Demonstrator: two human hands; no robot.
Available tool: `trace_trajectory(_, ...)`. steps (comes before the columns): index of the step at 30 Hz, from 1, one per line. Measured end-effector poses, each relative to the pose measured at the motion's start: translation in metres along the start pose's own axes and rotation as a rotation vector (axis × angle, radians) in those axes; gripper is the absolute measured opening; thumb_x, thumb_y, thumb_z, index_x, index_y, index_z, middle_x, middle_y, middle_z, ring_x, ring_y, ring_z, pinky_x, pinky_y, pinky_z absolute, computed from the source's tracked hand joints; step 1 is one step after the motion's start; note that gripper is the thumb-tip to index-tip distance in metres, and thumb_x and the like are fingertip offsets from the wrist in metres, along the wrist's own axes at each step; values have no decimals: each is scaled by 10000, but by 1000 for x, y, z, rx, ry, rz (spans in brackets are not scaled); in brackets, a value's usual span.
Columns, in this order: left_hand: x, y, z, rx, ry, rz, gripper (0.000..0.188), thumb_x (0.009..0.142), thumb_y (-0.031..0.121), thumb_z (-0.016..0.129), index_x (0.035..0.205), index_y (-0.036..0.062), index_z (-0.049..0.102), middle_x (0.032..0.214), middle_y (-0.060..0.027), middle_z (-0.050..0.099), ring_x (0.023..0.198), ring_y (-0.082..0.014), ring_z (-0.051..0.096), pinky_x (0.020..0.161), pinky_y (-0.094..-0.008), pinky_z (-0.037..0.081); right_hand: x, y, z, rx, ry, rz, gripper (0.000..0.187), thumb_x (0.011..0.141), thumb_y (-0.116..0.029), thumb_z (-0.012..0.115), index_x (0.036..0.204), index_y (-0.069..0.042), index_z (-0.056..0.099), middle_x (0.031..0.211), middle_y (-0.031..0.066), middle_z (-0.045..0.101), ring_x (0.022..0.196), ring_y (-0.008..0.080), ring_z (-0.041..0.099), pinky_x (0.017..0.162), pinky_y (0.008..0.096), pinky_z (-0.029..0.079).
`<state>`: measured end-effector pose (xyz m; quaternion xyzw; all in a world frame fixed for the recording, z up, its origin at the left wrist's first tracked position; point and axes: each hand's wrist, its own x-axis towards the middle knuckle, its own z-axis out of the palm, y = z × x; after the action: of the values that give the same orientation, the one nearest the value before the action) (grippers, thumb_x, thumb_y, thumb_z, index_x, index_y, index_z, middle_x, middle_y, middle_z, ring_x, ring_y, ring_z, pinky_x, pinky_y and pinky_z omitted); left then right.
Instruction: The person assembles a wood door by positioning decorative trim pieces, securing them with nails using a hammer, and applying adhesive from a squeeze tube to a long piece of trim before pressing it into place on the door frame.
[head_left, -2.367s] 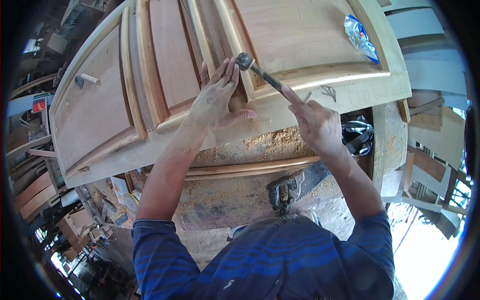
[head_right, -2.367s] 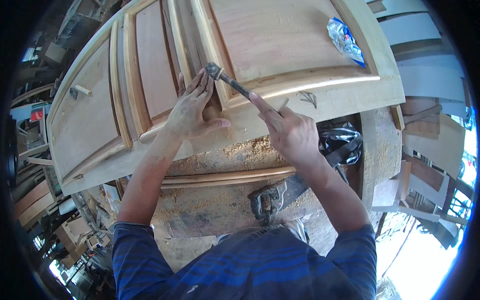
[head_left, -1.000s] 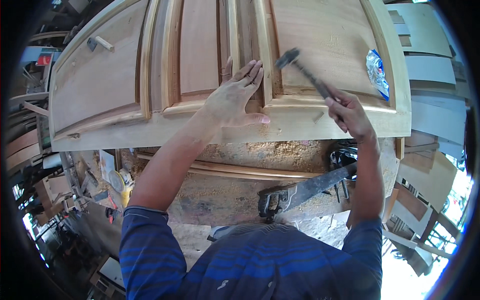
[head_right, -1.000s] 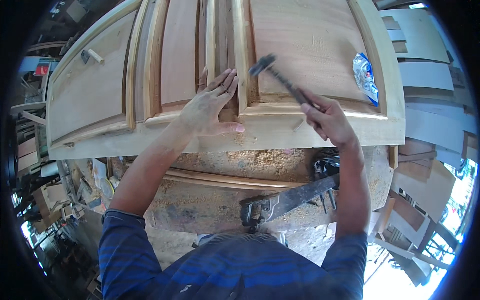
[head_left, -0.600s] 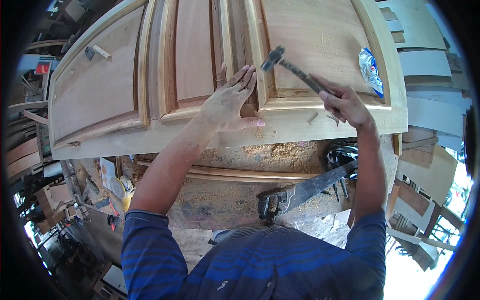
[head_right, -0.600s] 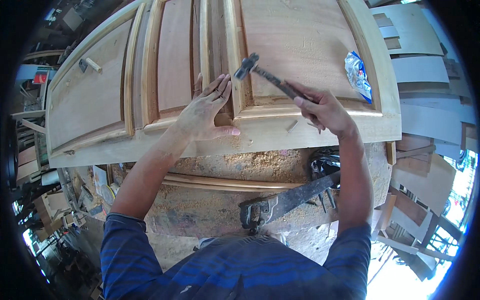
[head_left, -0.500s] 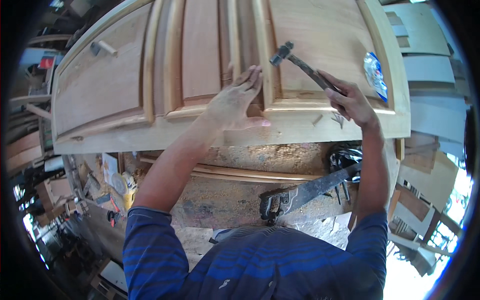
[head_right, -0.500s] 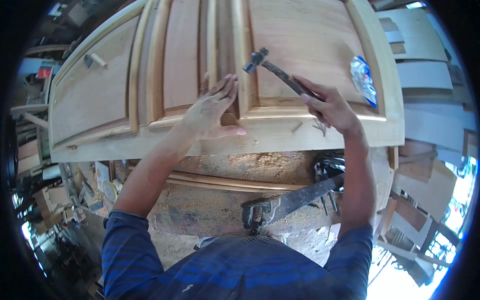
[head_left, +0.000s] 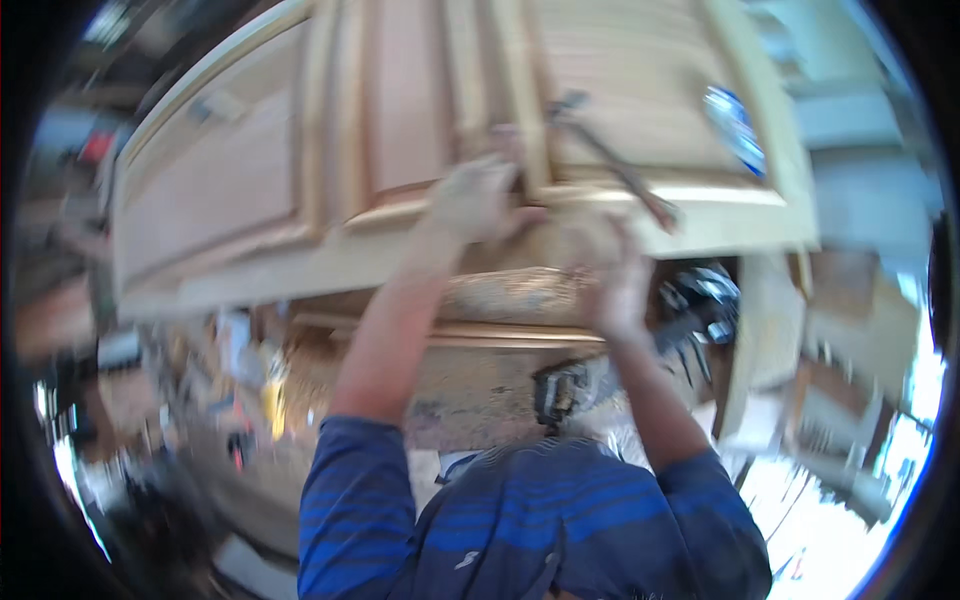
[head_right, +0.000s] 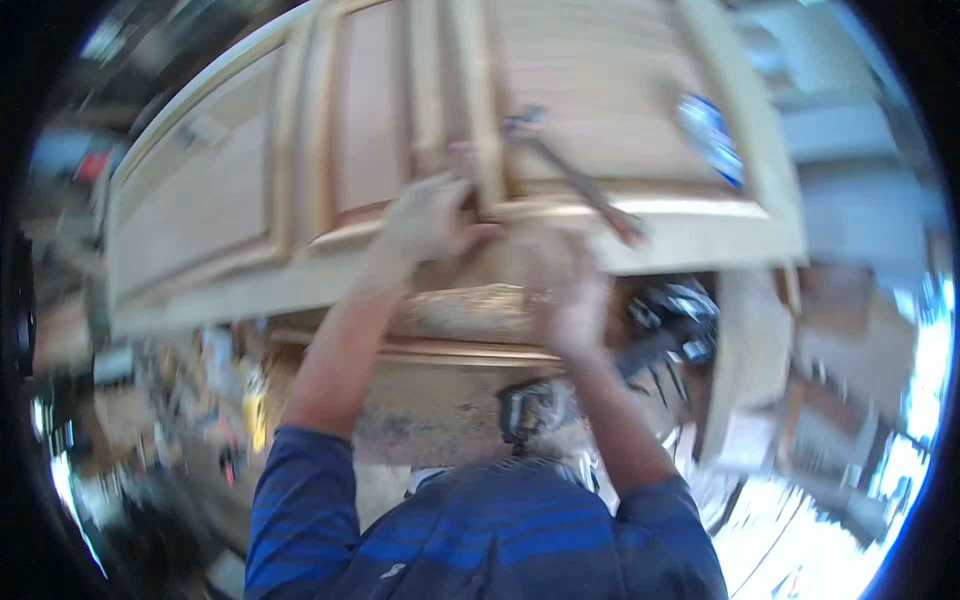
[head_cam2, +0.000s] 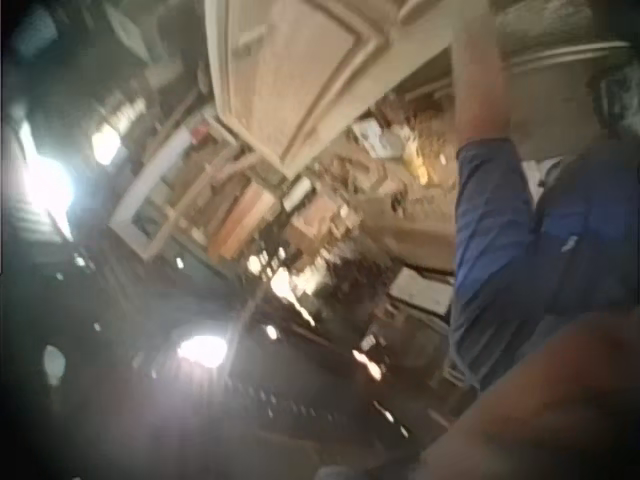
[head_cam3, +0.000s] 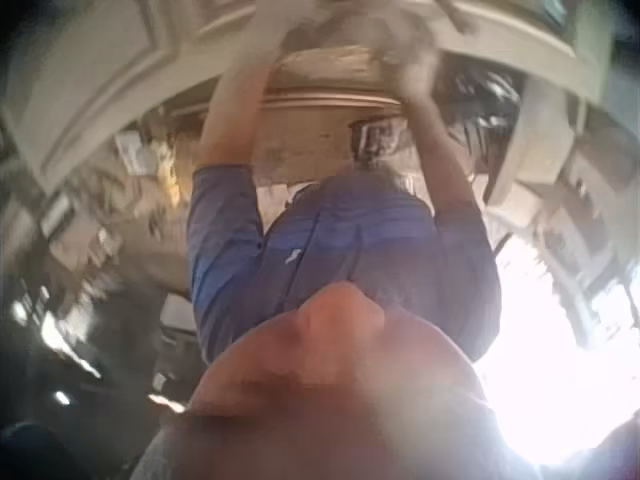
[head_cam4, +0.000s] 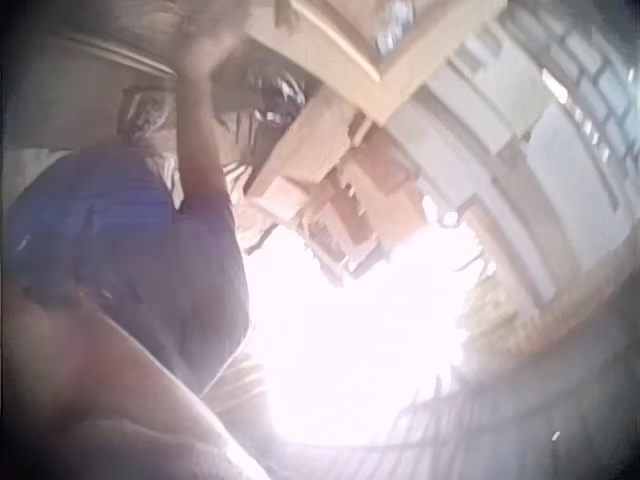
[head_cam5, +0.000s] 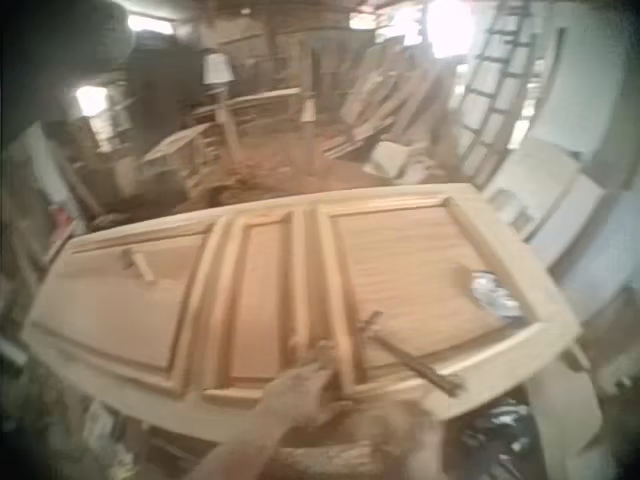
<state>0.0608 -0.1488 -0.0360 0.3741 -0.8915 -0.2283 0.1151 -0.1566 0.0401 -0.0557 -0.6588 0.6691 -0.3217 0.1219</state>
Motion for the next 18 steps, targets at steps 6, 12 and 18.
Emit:
trace_trajectory(6,-2,-18,10,135,187,224,950,938,523,795,1606,-73,481,1597,-320,548,1543,-418,488,1302,-510,360,-45,-65,28,-185,-290,64,1084,957,-421,788,1796,-226,130,1851,192,110,1715,411,57,1361,629,142)
trace_trajectory(12,1,4,19,291,212,196,881,971,561,739,1583,-40,535,1626,-230,565,1553,-360,494,1349,-540,260,-50,-59,-3,-48,-301,90,862,941,-278,781,1704,-176,392,1813,160,245,1714,352,135,1334,598,276)
trace_trajectory(18,-16,-10,19,246,288,113,842,935,580,762,1525,-4,621,1610,-181,601,1537,-308,521,1345,-509,278,-118,-2,-81,-266,326,545,550,796,-100,717,1345,-110,716,1406,186,659,1372,404,574,1207,537,399)
